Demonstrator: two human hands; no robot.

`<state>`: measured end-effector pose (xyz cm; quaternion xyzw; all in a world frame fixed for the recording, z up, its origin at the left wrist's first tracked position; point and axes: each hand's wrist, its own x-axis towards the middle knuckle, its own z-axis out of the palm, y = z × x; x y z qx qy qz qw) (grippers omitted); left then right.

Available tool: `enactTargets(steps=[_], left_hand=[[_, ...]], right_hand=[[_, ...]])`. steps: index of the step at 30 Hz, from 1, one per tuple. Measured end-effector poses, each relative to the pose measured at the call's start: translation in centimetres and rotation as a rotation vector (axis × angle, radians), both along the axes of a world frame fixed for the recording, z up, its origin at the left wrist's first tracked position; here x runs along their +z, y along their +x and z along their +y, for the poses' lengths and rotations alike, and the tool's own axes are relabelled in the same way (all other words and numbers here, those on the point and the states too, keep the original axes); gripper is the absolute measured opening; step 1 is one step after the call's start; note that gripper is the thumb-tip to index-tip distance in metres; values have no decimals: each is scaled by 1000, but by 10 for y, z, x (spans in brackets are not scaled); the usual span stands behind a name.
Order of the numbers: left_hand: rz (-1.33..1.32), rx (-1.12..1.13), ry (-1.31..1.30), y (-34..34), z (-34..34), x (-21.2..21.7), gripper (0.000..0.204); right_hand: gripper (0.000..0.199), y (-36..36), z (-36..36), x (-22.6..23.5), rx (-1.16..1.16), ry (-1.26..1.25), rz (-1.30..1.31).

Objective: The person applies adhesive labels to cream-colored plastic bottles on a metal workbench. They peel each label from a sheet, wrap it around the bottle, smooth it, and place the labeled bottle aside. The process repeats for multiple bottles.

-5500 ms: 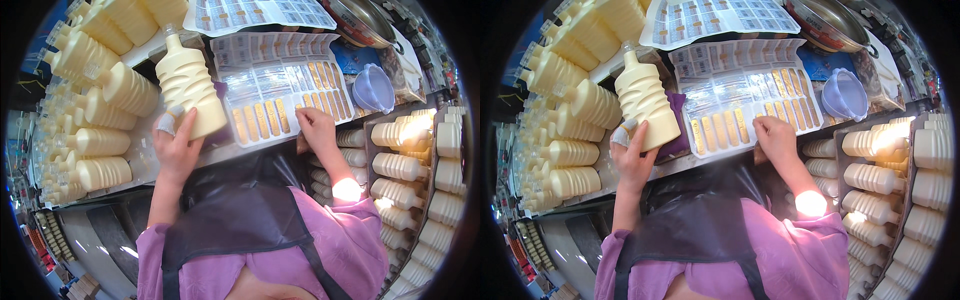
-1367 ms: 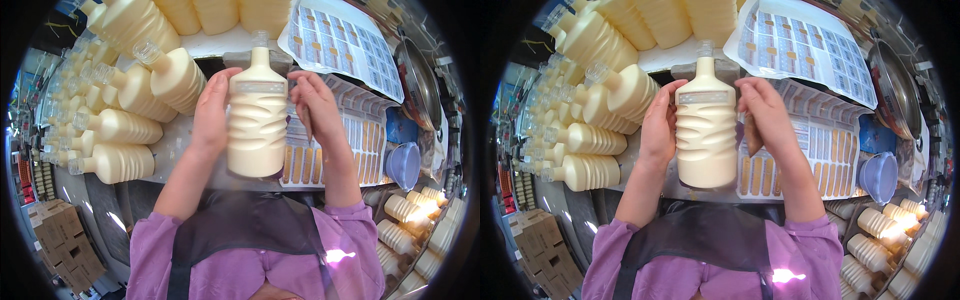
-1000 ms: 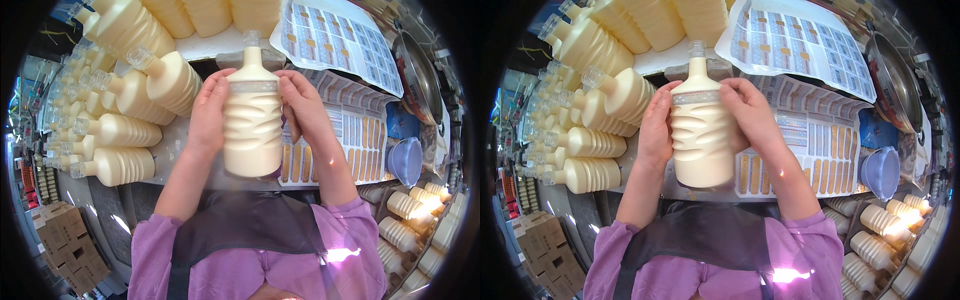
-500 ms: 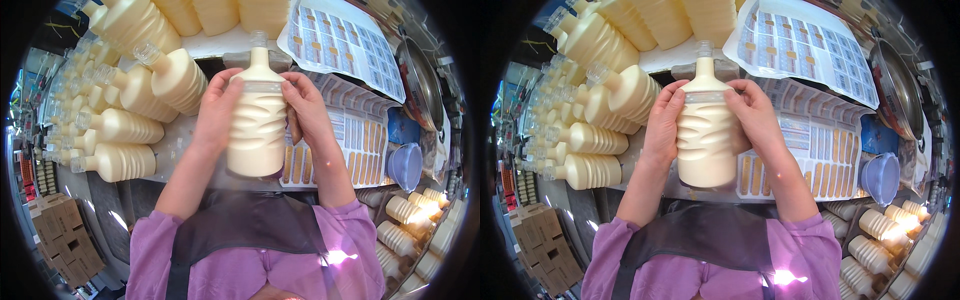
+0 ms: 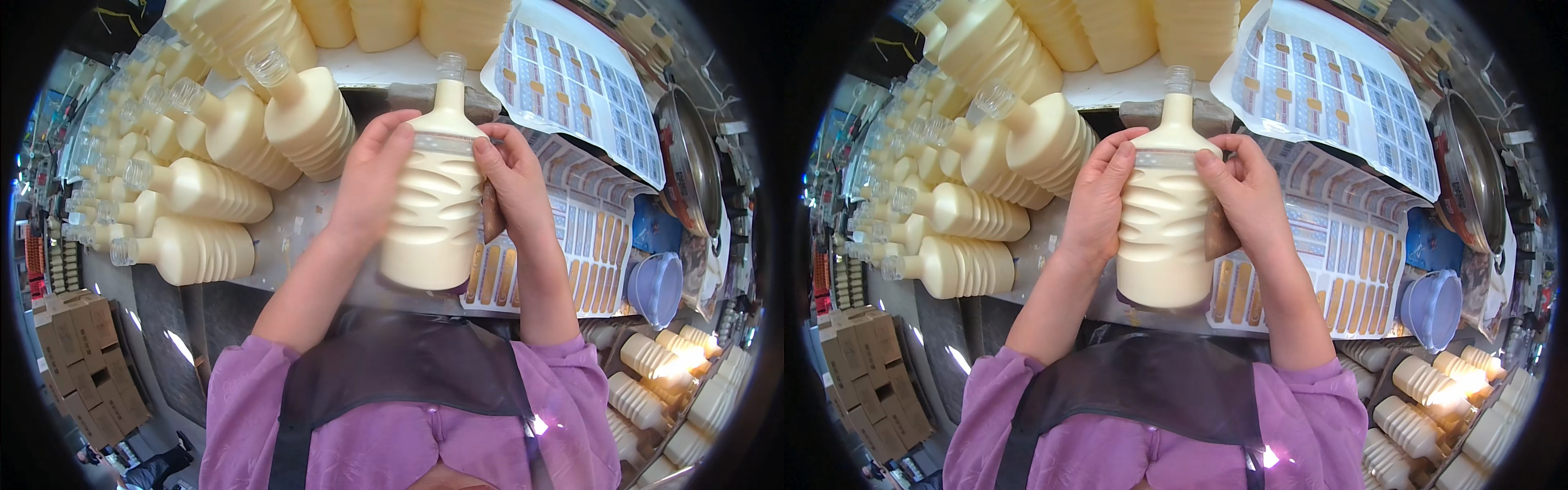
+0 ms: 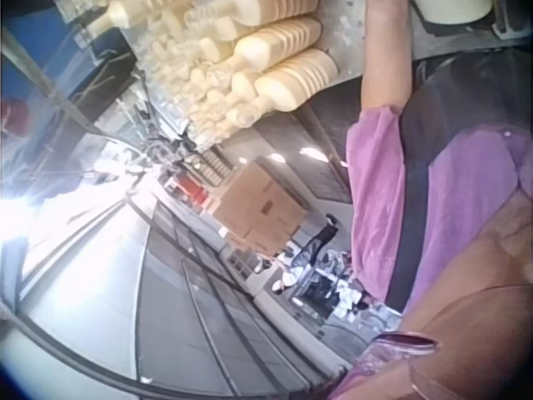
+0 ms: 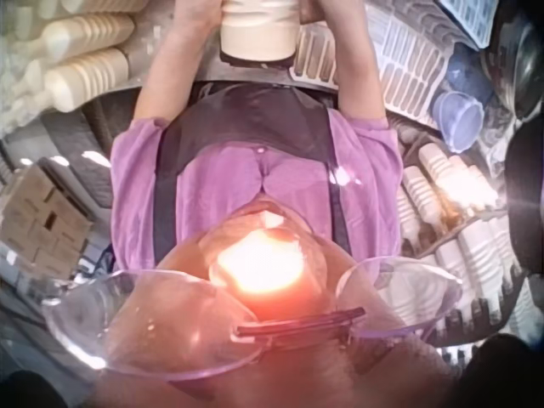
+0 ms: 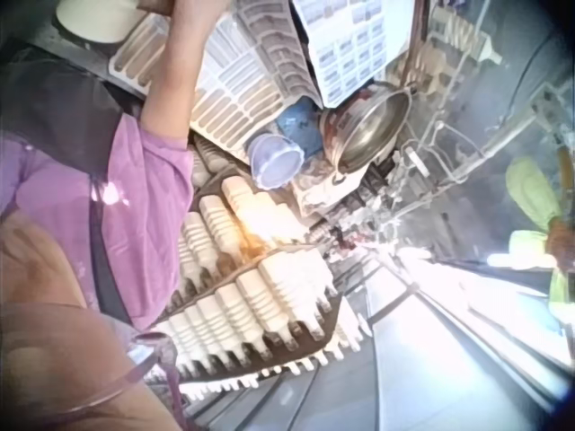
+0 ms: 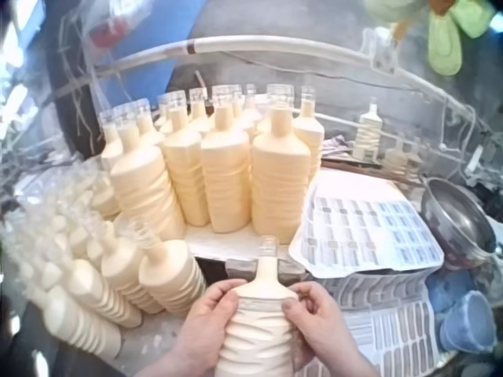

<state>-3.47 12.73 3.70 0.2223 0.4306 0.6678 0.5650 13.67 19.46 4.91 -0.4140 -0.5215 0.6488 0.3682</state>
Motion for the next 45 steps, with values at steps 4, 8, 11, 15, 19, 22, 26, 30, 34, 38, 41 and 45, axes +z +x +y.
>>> enactTargets(steps=[4, 8, 11, 15, 19, 22, 26, 30, 34, 38, 41, 45], left_hand=[[-3, -17, 8, -3, -3, 2, 31], [127, -53, 1, -2, -13, -2, 48], [230, -197, 67, 1, -27, -1, 68], [238, -196, 66, 7, -25, -5, 77], [373, -146, 45, 11, -27, -2, 77], [402, -131, 47, 11, -27, -4, 76], [340, -134, 50, 10, -27, -4, 74], [270, -157, 42, 7, -26, -7, 70], [178, -183, -13, 5, -25, -4, 64], [-6, -177, -27, 5, -29, -3, 60], [-28, -176, -28, 6, -29, 1, 58], [0, -176, -11, 9, -27, 3, 58]], right_hand=[[35, -1, -2, 1, 5, 2, -10], [39, 8, 1, 3, 21, -66, 3], [50, 21, 2, 0, 70, -98, -32], [48, 25, -10, -2, 101, -173, 1], [47, 26, -10, -7, 146, -195, 37], [46, 25, -12, -7, 128, -221, 28], [44, 27, -14, -7, 157, -184, 16], [42, 27, -16, -4, 173, -98, -43], [41, 21, -20, 7, 155, 13, -78], [41, 16, -22, 16, 171, 154, -137], [40, 13, -21, 18, 145, 198, -111], [41, 17, -18, 4, 123, 131, -47]])
